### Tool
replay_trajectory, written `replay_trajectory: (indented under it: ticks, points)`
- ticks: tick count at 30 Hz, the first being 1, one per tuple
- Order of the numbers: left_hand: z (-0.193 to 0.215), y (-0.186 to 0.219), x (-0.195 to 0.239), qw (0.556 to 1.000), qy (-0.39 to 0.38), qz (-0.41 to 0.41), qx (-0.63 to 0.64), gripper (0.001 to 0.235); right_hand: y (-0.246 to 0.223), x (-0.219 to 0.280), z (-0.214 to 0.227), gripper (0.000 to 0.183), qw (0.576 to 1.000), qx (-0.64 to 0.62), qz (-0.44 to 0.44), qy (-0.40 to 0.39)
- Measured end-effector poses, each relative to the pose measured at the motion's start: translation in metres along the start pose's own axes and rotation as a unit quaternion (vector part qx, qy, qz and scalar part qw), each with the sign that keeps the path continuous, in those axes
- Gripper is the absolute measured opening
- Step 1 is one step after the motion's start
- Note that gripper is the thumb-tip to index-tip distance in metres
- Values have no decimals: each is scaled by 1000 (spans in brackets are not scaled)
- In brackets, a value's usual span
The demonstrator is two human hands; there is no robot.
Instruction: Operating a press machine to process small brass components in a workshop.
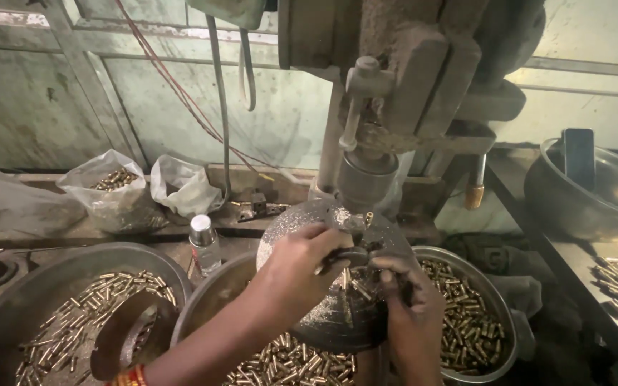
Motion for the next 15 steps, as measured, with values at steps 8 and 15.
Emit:
replay_trajectory:
  ticks: [8,15]
  points:
    - [10,-18,-9,990,-5,132,-50,80,-61,-8,23,23,961,209,122,132]
    - [-2,-43,-16,986,-75,135,-58,96,-83,-123,42,51,909,272,308,68]
Point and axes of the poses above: each hand's wrist, its own x-axis away from the middle knuckle, its own z-axis out of the back of the hand, y = z × x, the point moved 6 cm from there along -x, towards the middle knuckle, and after that the axes turned 8 degrees about z, right-handed, at the moved point
